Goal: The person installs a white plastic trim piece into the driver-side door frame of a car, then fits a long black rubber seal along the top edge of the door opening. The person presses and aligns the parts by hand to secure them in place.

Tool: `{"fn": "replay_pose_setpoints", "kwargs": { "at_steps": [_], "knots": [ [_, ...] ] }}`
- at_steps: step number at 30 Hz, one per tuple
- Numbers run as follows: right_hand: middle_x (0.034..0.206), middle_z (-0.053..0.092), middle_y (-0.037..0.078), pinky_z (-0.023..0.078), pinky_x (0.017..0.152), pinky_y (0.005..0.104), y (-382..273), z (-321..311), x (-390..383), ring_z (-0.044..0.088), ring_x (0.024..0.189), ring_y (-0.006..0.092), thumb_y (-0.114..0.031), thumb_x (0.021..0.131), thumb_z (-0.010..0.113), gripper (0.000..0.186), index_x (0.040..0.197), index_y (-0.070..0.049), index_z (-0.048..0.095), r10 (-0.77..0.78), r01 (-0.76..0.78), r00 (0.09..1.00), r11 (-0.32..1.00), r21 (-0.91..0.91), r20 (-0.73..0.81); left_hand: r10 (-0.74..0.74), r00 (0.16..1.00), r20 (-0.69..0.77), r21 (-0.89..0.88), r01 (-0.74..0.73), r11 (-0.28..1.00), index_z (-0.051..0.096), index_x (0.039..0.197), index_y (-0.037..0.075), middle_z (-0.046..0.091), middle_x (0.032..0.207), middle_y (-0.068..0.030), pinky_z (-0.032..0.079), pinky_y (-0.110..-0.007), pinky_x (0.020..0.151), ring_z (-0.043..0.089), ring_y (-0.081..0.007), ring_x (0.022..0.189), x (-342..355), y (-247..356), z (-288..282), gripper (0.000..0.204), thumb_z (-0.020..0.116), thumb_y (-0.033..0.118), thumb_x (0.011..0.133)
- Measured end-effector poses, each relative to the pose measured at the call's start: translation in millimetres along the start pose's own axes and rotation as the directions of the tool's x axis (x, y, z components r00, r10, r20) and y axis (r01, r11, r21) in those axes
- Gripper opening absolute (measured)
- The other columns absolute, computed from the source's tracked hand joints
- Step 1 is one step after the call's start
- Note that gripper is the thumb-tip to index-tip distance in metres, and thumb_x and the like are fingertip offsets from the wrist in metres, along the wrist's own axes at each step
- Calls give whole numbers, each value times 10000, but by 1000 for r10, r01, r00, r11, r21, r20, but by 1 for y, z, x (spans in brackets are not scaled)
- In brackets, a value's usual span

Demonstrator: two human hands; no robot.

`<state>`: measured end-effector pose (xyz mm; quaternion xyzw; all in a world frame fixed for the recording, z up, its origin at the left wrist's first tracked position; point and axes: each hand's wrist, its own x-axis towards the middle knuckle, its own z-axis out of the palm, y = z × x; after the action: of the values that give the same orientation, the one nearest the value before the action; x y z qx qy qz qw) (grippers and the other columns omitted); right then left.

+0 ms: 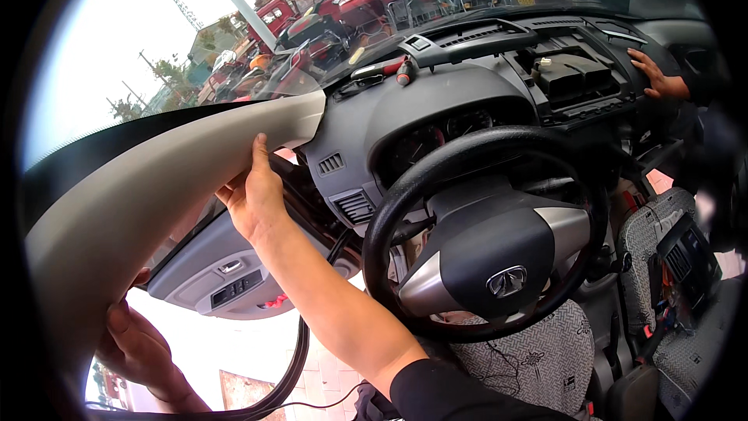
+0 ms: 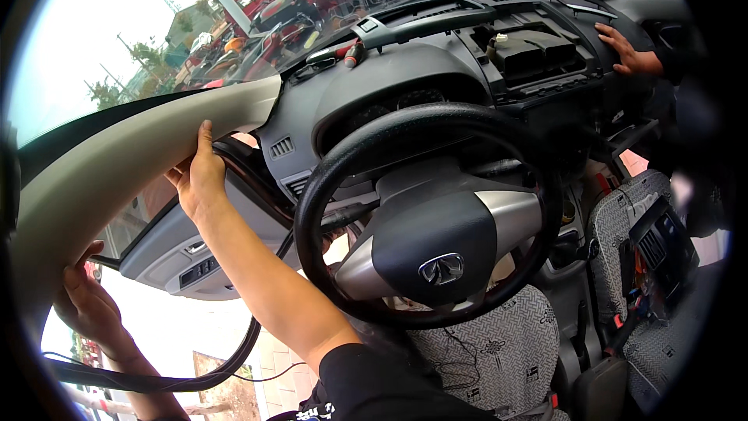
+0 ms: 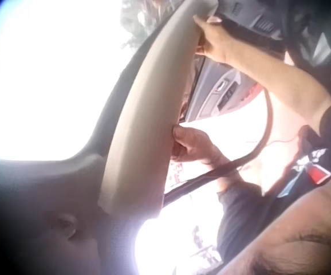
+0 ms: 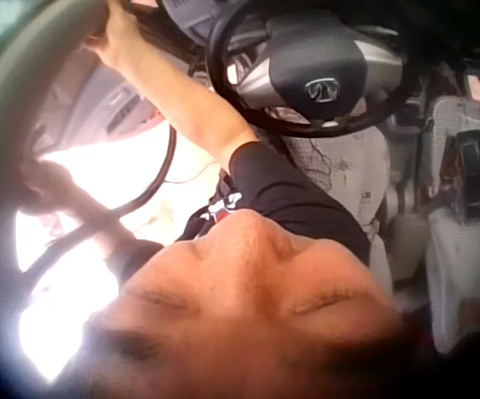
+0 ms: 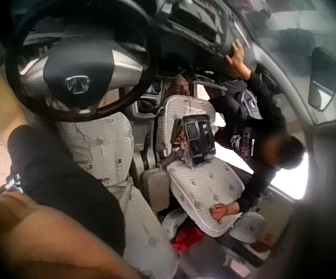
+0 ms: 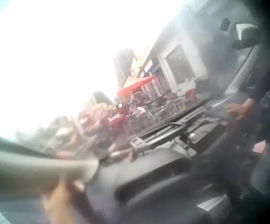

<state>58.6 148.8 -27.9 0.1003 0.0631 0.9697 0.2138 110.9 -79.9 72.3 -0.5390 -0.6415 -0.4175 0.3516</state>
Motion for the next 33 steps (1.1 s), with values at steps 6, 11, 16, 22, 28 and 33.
{"fn": "replay_pose_setpoints", "kwargs": {
  "at_steps": [6,11,16,22,28,33],
  "knots": [
    [1037,671,20,574,787,314,3,-19,14,671,947,146,-552,1037,482,491,1156,-90,598,-75,78,996,996,47,-45,65,997,44,23,-66,998,569,1284,-40,700,1122,-169,593,-386,857,723,-271,929,-6,-14,18,365,540,238,1049],
    [1046,669,20,565,769,302,7,-10,17,666,933,140,-534,1056,451,474,1168,-96,592,-102,102,995,988,113,-1,7,997,-73,-56,-11,998,538,1317,-52,671,1172,-199,581,-404,920,711,-309,983,-1,-15,13,369,532,161,1016],
    [1090,665,29,569,787,307,0,-6,12,665,959,140,-510,1074,420,461,1197,-96,580,-67,67,998,995,72,-9,-18,999,-36,-19,18,1000,515,1359,-54,637,1232,-203,551,-404,988,692,-308,1032,5,-14,11,406,532,143,1005],
    [1127,663,47,593,809,331,8,7,9,673,1005,167,-465,1092,392,443,1221,-78,564,-127,123,992,969,213,5,-98,975,-201,-39,92,995,549,1343,-68,619,1292,-193,463,-364,1102,613,-250,1206,24,1,7,388,509,145,1021],
    [941,652,30,607,660,367,-12,2,15,668,812,148,-532,1079,367,496,1110,-88,589,-87,84,996,994,-74,-35,-232,948,-218,149,268,952,565,1320,-79,654,1242,-200,491,-372,1074,636,-251,1175,44,29,40,381,540,173,1035],
    [843,592,24,575,568,340,-4,-2,9,618,704,143,-540,1062,395,480,1068,-100,588,-85,57,985,983,-175,-154,-181,921,-344,221,267,938,580,1306,-69,661,1210,-197,555,-360,1005,645,-254,1154,37,30,62,342,570,138,1033]
  ]
}}
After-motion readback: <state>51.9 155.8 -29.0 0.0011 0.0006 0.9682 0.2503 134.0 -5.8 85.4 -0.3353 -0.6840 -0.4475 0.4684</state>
